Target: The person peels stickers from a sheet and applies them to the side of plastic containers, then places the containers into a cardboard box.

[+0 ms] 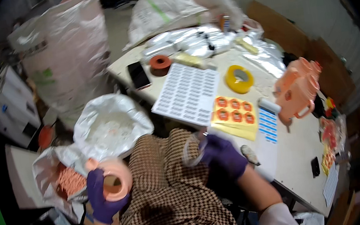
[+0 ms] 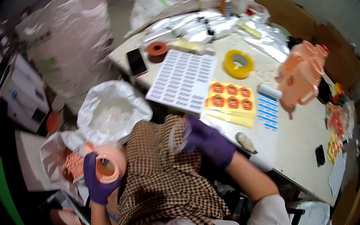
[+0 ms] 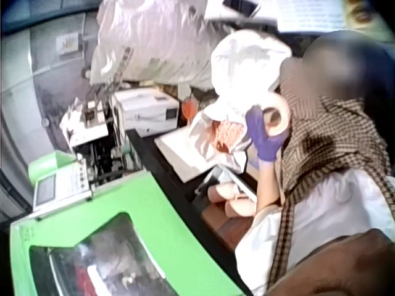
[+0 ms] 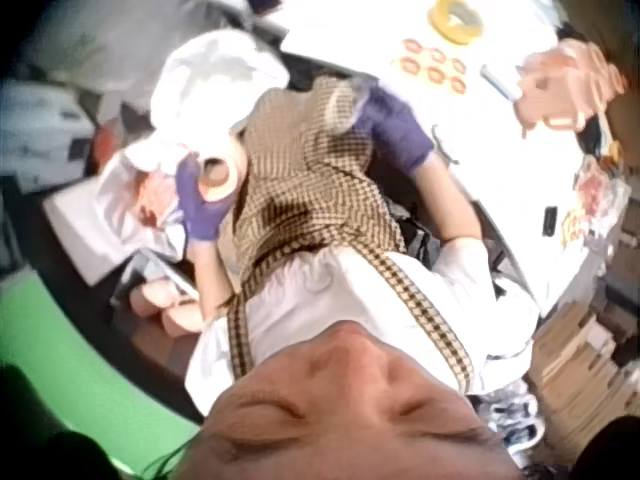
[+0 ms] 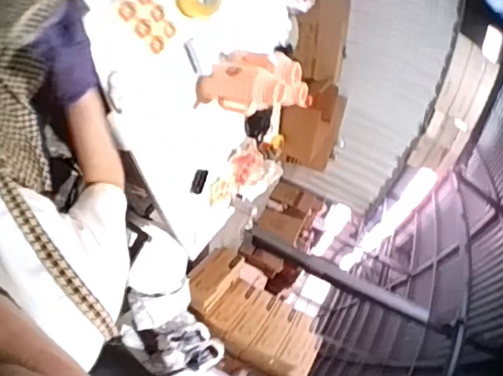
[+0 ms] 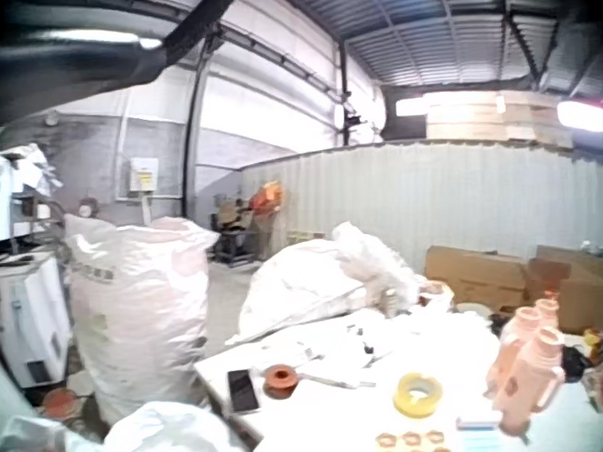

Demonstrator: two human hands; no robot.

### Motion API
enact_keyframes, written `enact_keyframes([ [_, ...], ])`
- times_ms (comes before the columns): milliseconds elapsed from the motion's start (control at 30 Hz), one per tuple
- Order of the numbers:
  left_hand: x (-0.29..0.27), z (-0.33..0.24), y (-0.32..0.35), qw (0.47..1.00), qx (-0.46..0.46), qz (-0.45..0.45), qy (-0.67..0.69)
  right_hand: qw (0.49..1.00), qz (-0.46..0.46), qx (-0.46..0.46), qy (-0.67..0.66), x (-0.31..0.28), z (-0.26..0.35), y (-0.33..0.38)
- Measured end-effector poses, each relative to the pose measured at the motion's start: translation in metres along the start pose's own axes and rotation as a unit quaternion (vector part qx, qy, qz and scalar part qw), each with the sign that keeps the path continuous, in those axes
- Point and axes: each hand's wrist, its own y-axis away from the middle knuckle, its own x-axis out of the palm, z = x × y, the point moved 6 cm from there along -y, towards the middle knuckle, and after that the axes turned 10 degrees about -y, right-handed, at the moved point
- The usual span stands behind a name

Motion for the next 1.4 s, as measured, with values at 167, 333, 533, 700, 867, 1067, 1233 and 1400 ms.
enact_keyframes([
  [167, 0.006, -0.015, -0.024, 0.999, 0.011, 0.006, 0.035, 0.898, 0.208, -0.098, 0.374, 0.1, -0.113, 0.024],
  [333, -0.014, -0.001, -0.023, 0.995, -0.016, 0.029, 0.096, 0.716, 0.216, -0.275, 0.604, 0.151, -0.079, 0.016],
  [533, -0.018, 0.003, -0.016, 0.995, -0.007, 0.004, 0.102, 0.877, 0.334, -0.287, 0.192, 0.188, -0.021, 0.01],
  [700, -0.02, -0.001, -0.021, 0.985, -0.026, 0.022, 0.169, 0.837, 0.302, -0.365, 0.276, 0.207, -0.016, 0.014],
  [867, -0.025, -0.012, -0.027, 0.987, 0.034, 0.015, 0.154, 0.83, 0.303, -0.335, 0.327, 0.219, -0.01, 0.022],
  [1067, -0.001, -0.027, -0.029, 0.985, 0.1, 0.047, 0.136, 0.819, 0.232, -0.276, 0.447, 0.218, -0.032, 0.015],
  [1233, -0.011, -0.032, -0.025, 0.985, 0.114, -0.035, 0.126, 0.819, 0.18, -0.289, 0.461, 0.219, -0.044, 0.016],
  [1400, -0.009, -0.045, -0.032, 0.986, 0.137, -0.009, 0.096, 0.821, 0.236, -0.272, 0.444, 0.202, -0.049, 0.013],
])
